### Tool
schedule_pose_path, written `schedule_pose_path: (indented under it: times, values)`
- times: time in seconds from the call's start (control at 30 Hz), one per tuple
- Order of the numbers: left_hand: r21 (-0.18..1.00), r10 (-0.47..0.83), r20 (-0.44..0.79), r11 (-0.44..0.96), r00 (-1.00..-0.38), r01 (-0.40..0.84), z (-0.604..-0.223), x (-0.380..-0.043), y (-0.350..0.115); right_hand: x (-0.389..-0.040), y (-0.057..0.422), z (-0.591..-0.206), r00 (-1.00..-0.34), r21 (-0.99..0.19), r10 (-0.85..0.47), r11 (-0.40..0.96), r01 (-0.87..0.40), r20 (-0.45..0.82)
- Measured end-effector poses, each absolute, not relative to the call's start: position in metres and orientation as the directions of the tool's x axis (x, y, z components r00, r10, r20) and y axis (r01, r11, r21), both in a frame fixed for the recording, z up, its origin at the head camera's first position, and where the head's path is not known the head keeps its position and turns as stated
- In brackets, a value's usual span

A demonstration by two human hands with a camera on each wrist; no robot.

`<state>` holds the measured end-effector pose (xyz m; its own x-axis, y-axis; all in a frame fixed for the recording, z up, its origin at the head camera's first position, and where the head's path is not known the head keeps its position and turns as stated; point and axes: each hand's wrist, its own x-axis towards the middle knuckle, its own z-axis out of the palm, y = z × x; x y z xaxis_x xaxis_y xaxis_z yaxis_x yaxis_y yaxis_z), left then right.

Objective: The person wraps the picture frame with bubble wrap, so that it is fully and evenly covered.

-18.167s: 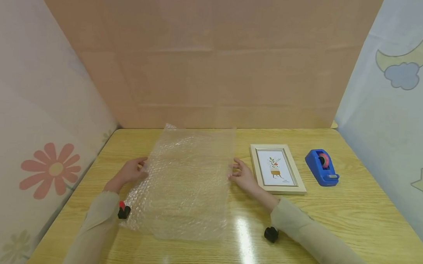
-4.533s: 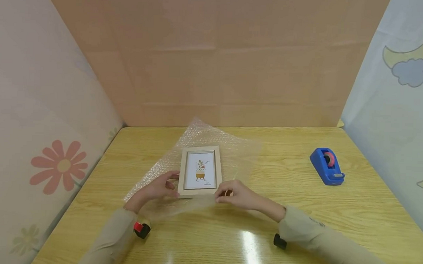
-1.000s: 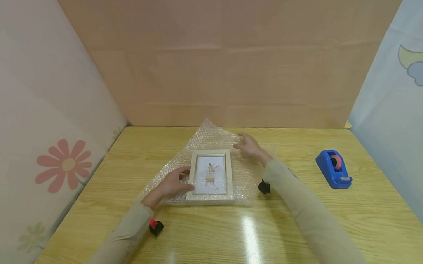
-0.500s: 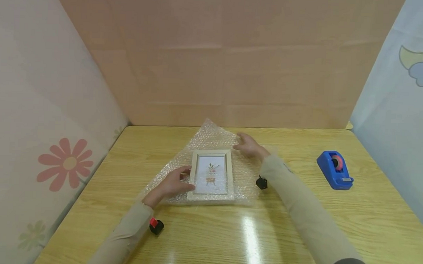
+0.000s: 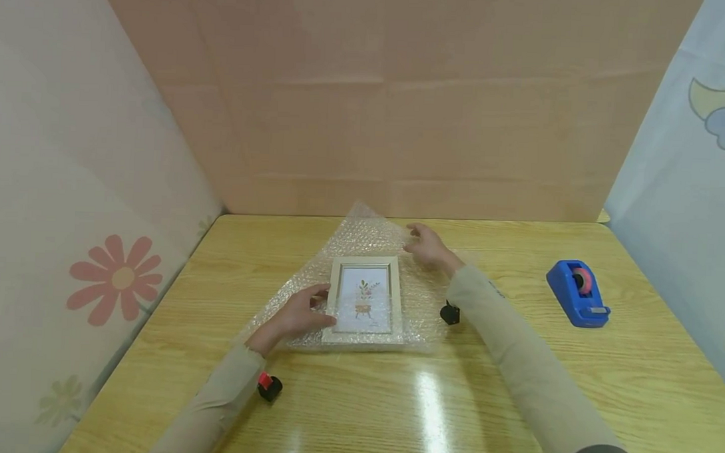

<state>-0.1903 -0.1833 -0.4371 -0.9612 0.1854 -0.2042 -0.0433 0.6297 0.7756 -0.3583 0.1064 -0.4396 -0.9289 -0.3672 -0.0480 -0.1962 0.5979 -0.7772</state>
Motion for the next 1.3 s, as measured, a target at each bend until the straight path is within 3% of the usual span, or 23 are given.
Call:
schedule_pose_path:
  times: [0.33,0.7,1.3]
  values:
    - [0.778,0.186,-0.211,0.626,-0.96,-0.051,-0.436,-0.19,-0.182,-0.356,0.105,-0.433,-0.925,-0.796,-0.369,0.531,-0.29,0.091]
    - [0.771,0.182,-0.215,0.635,-0.96,-0.052,-0.437,-0.192,-0.183,-0.354,0.096,-0.423,-0.887,-0.742,-0.408,0.522,-0.421,0.216]
    - [0.778,0.183,-0.215,0.626,-0.959,-0.055,-0.437,-0.191,-0.182,-0.35,0.071,-0.417,-0.886,-0.769,-0.35,0.46,-0.444,0.303]
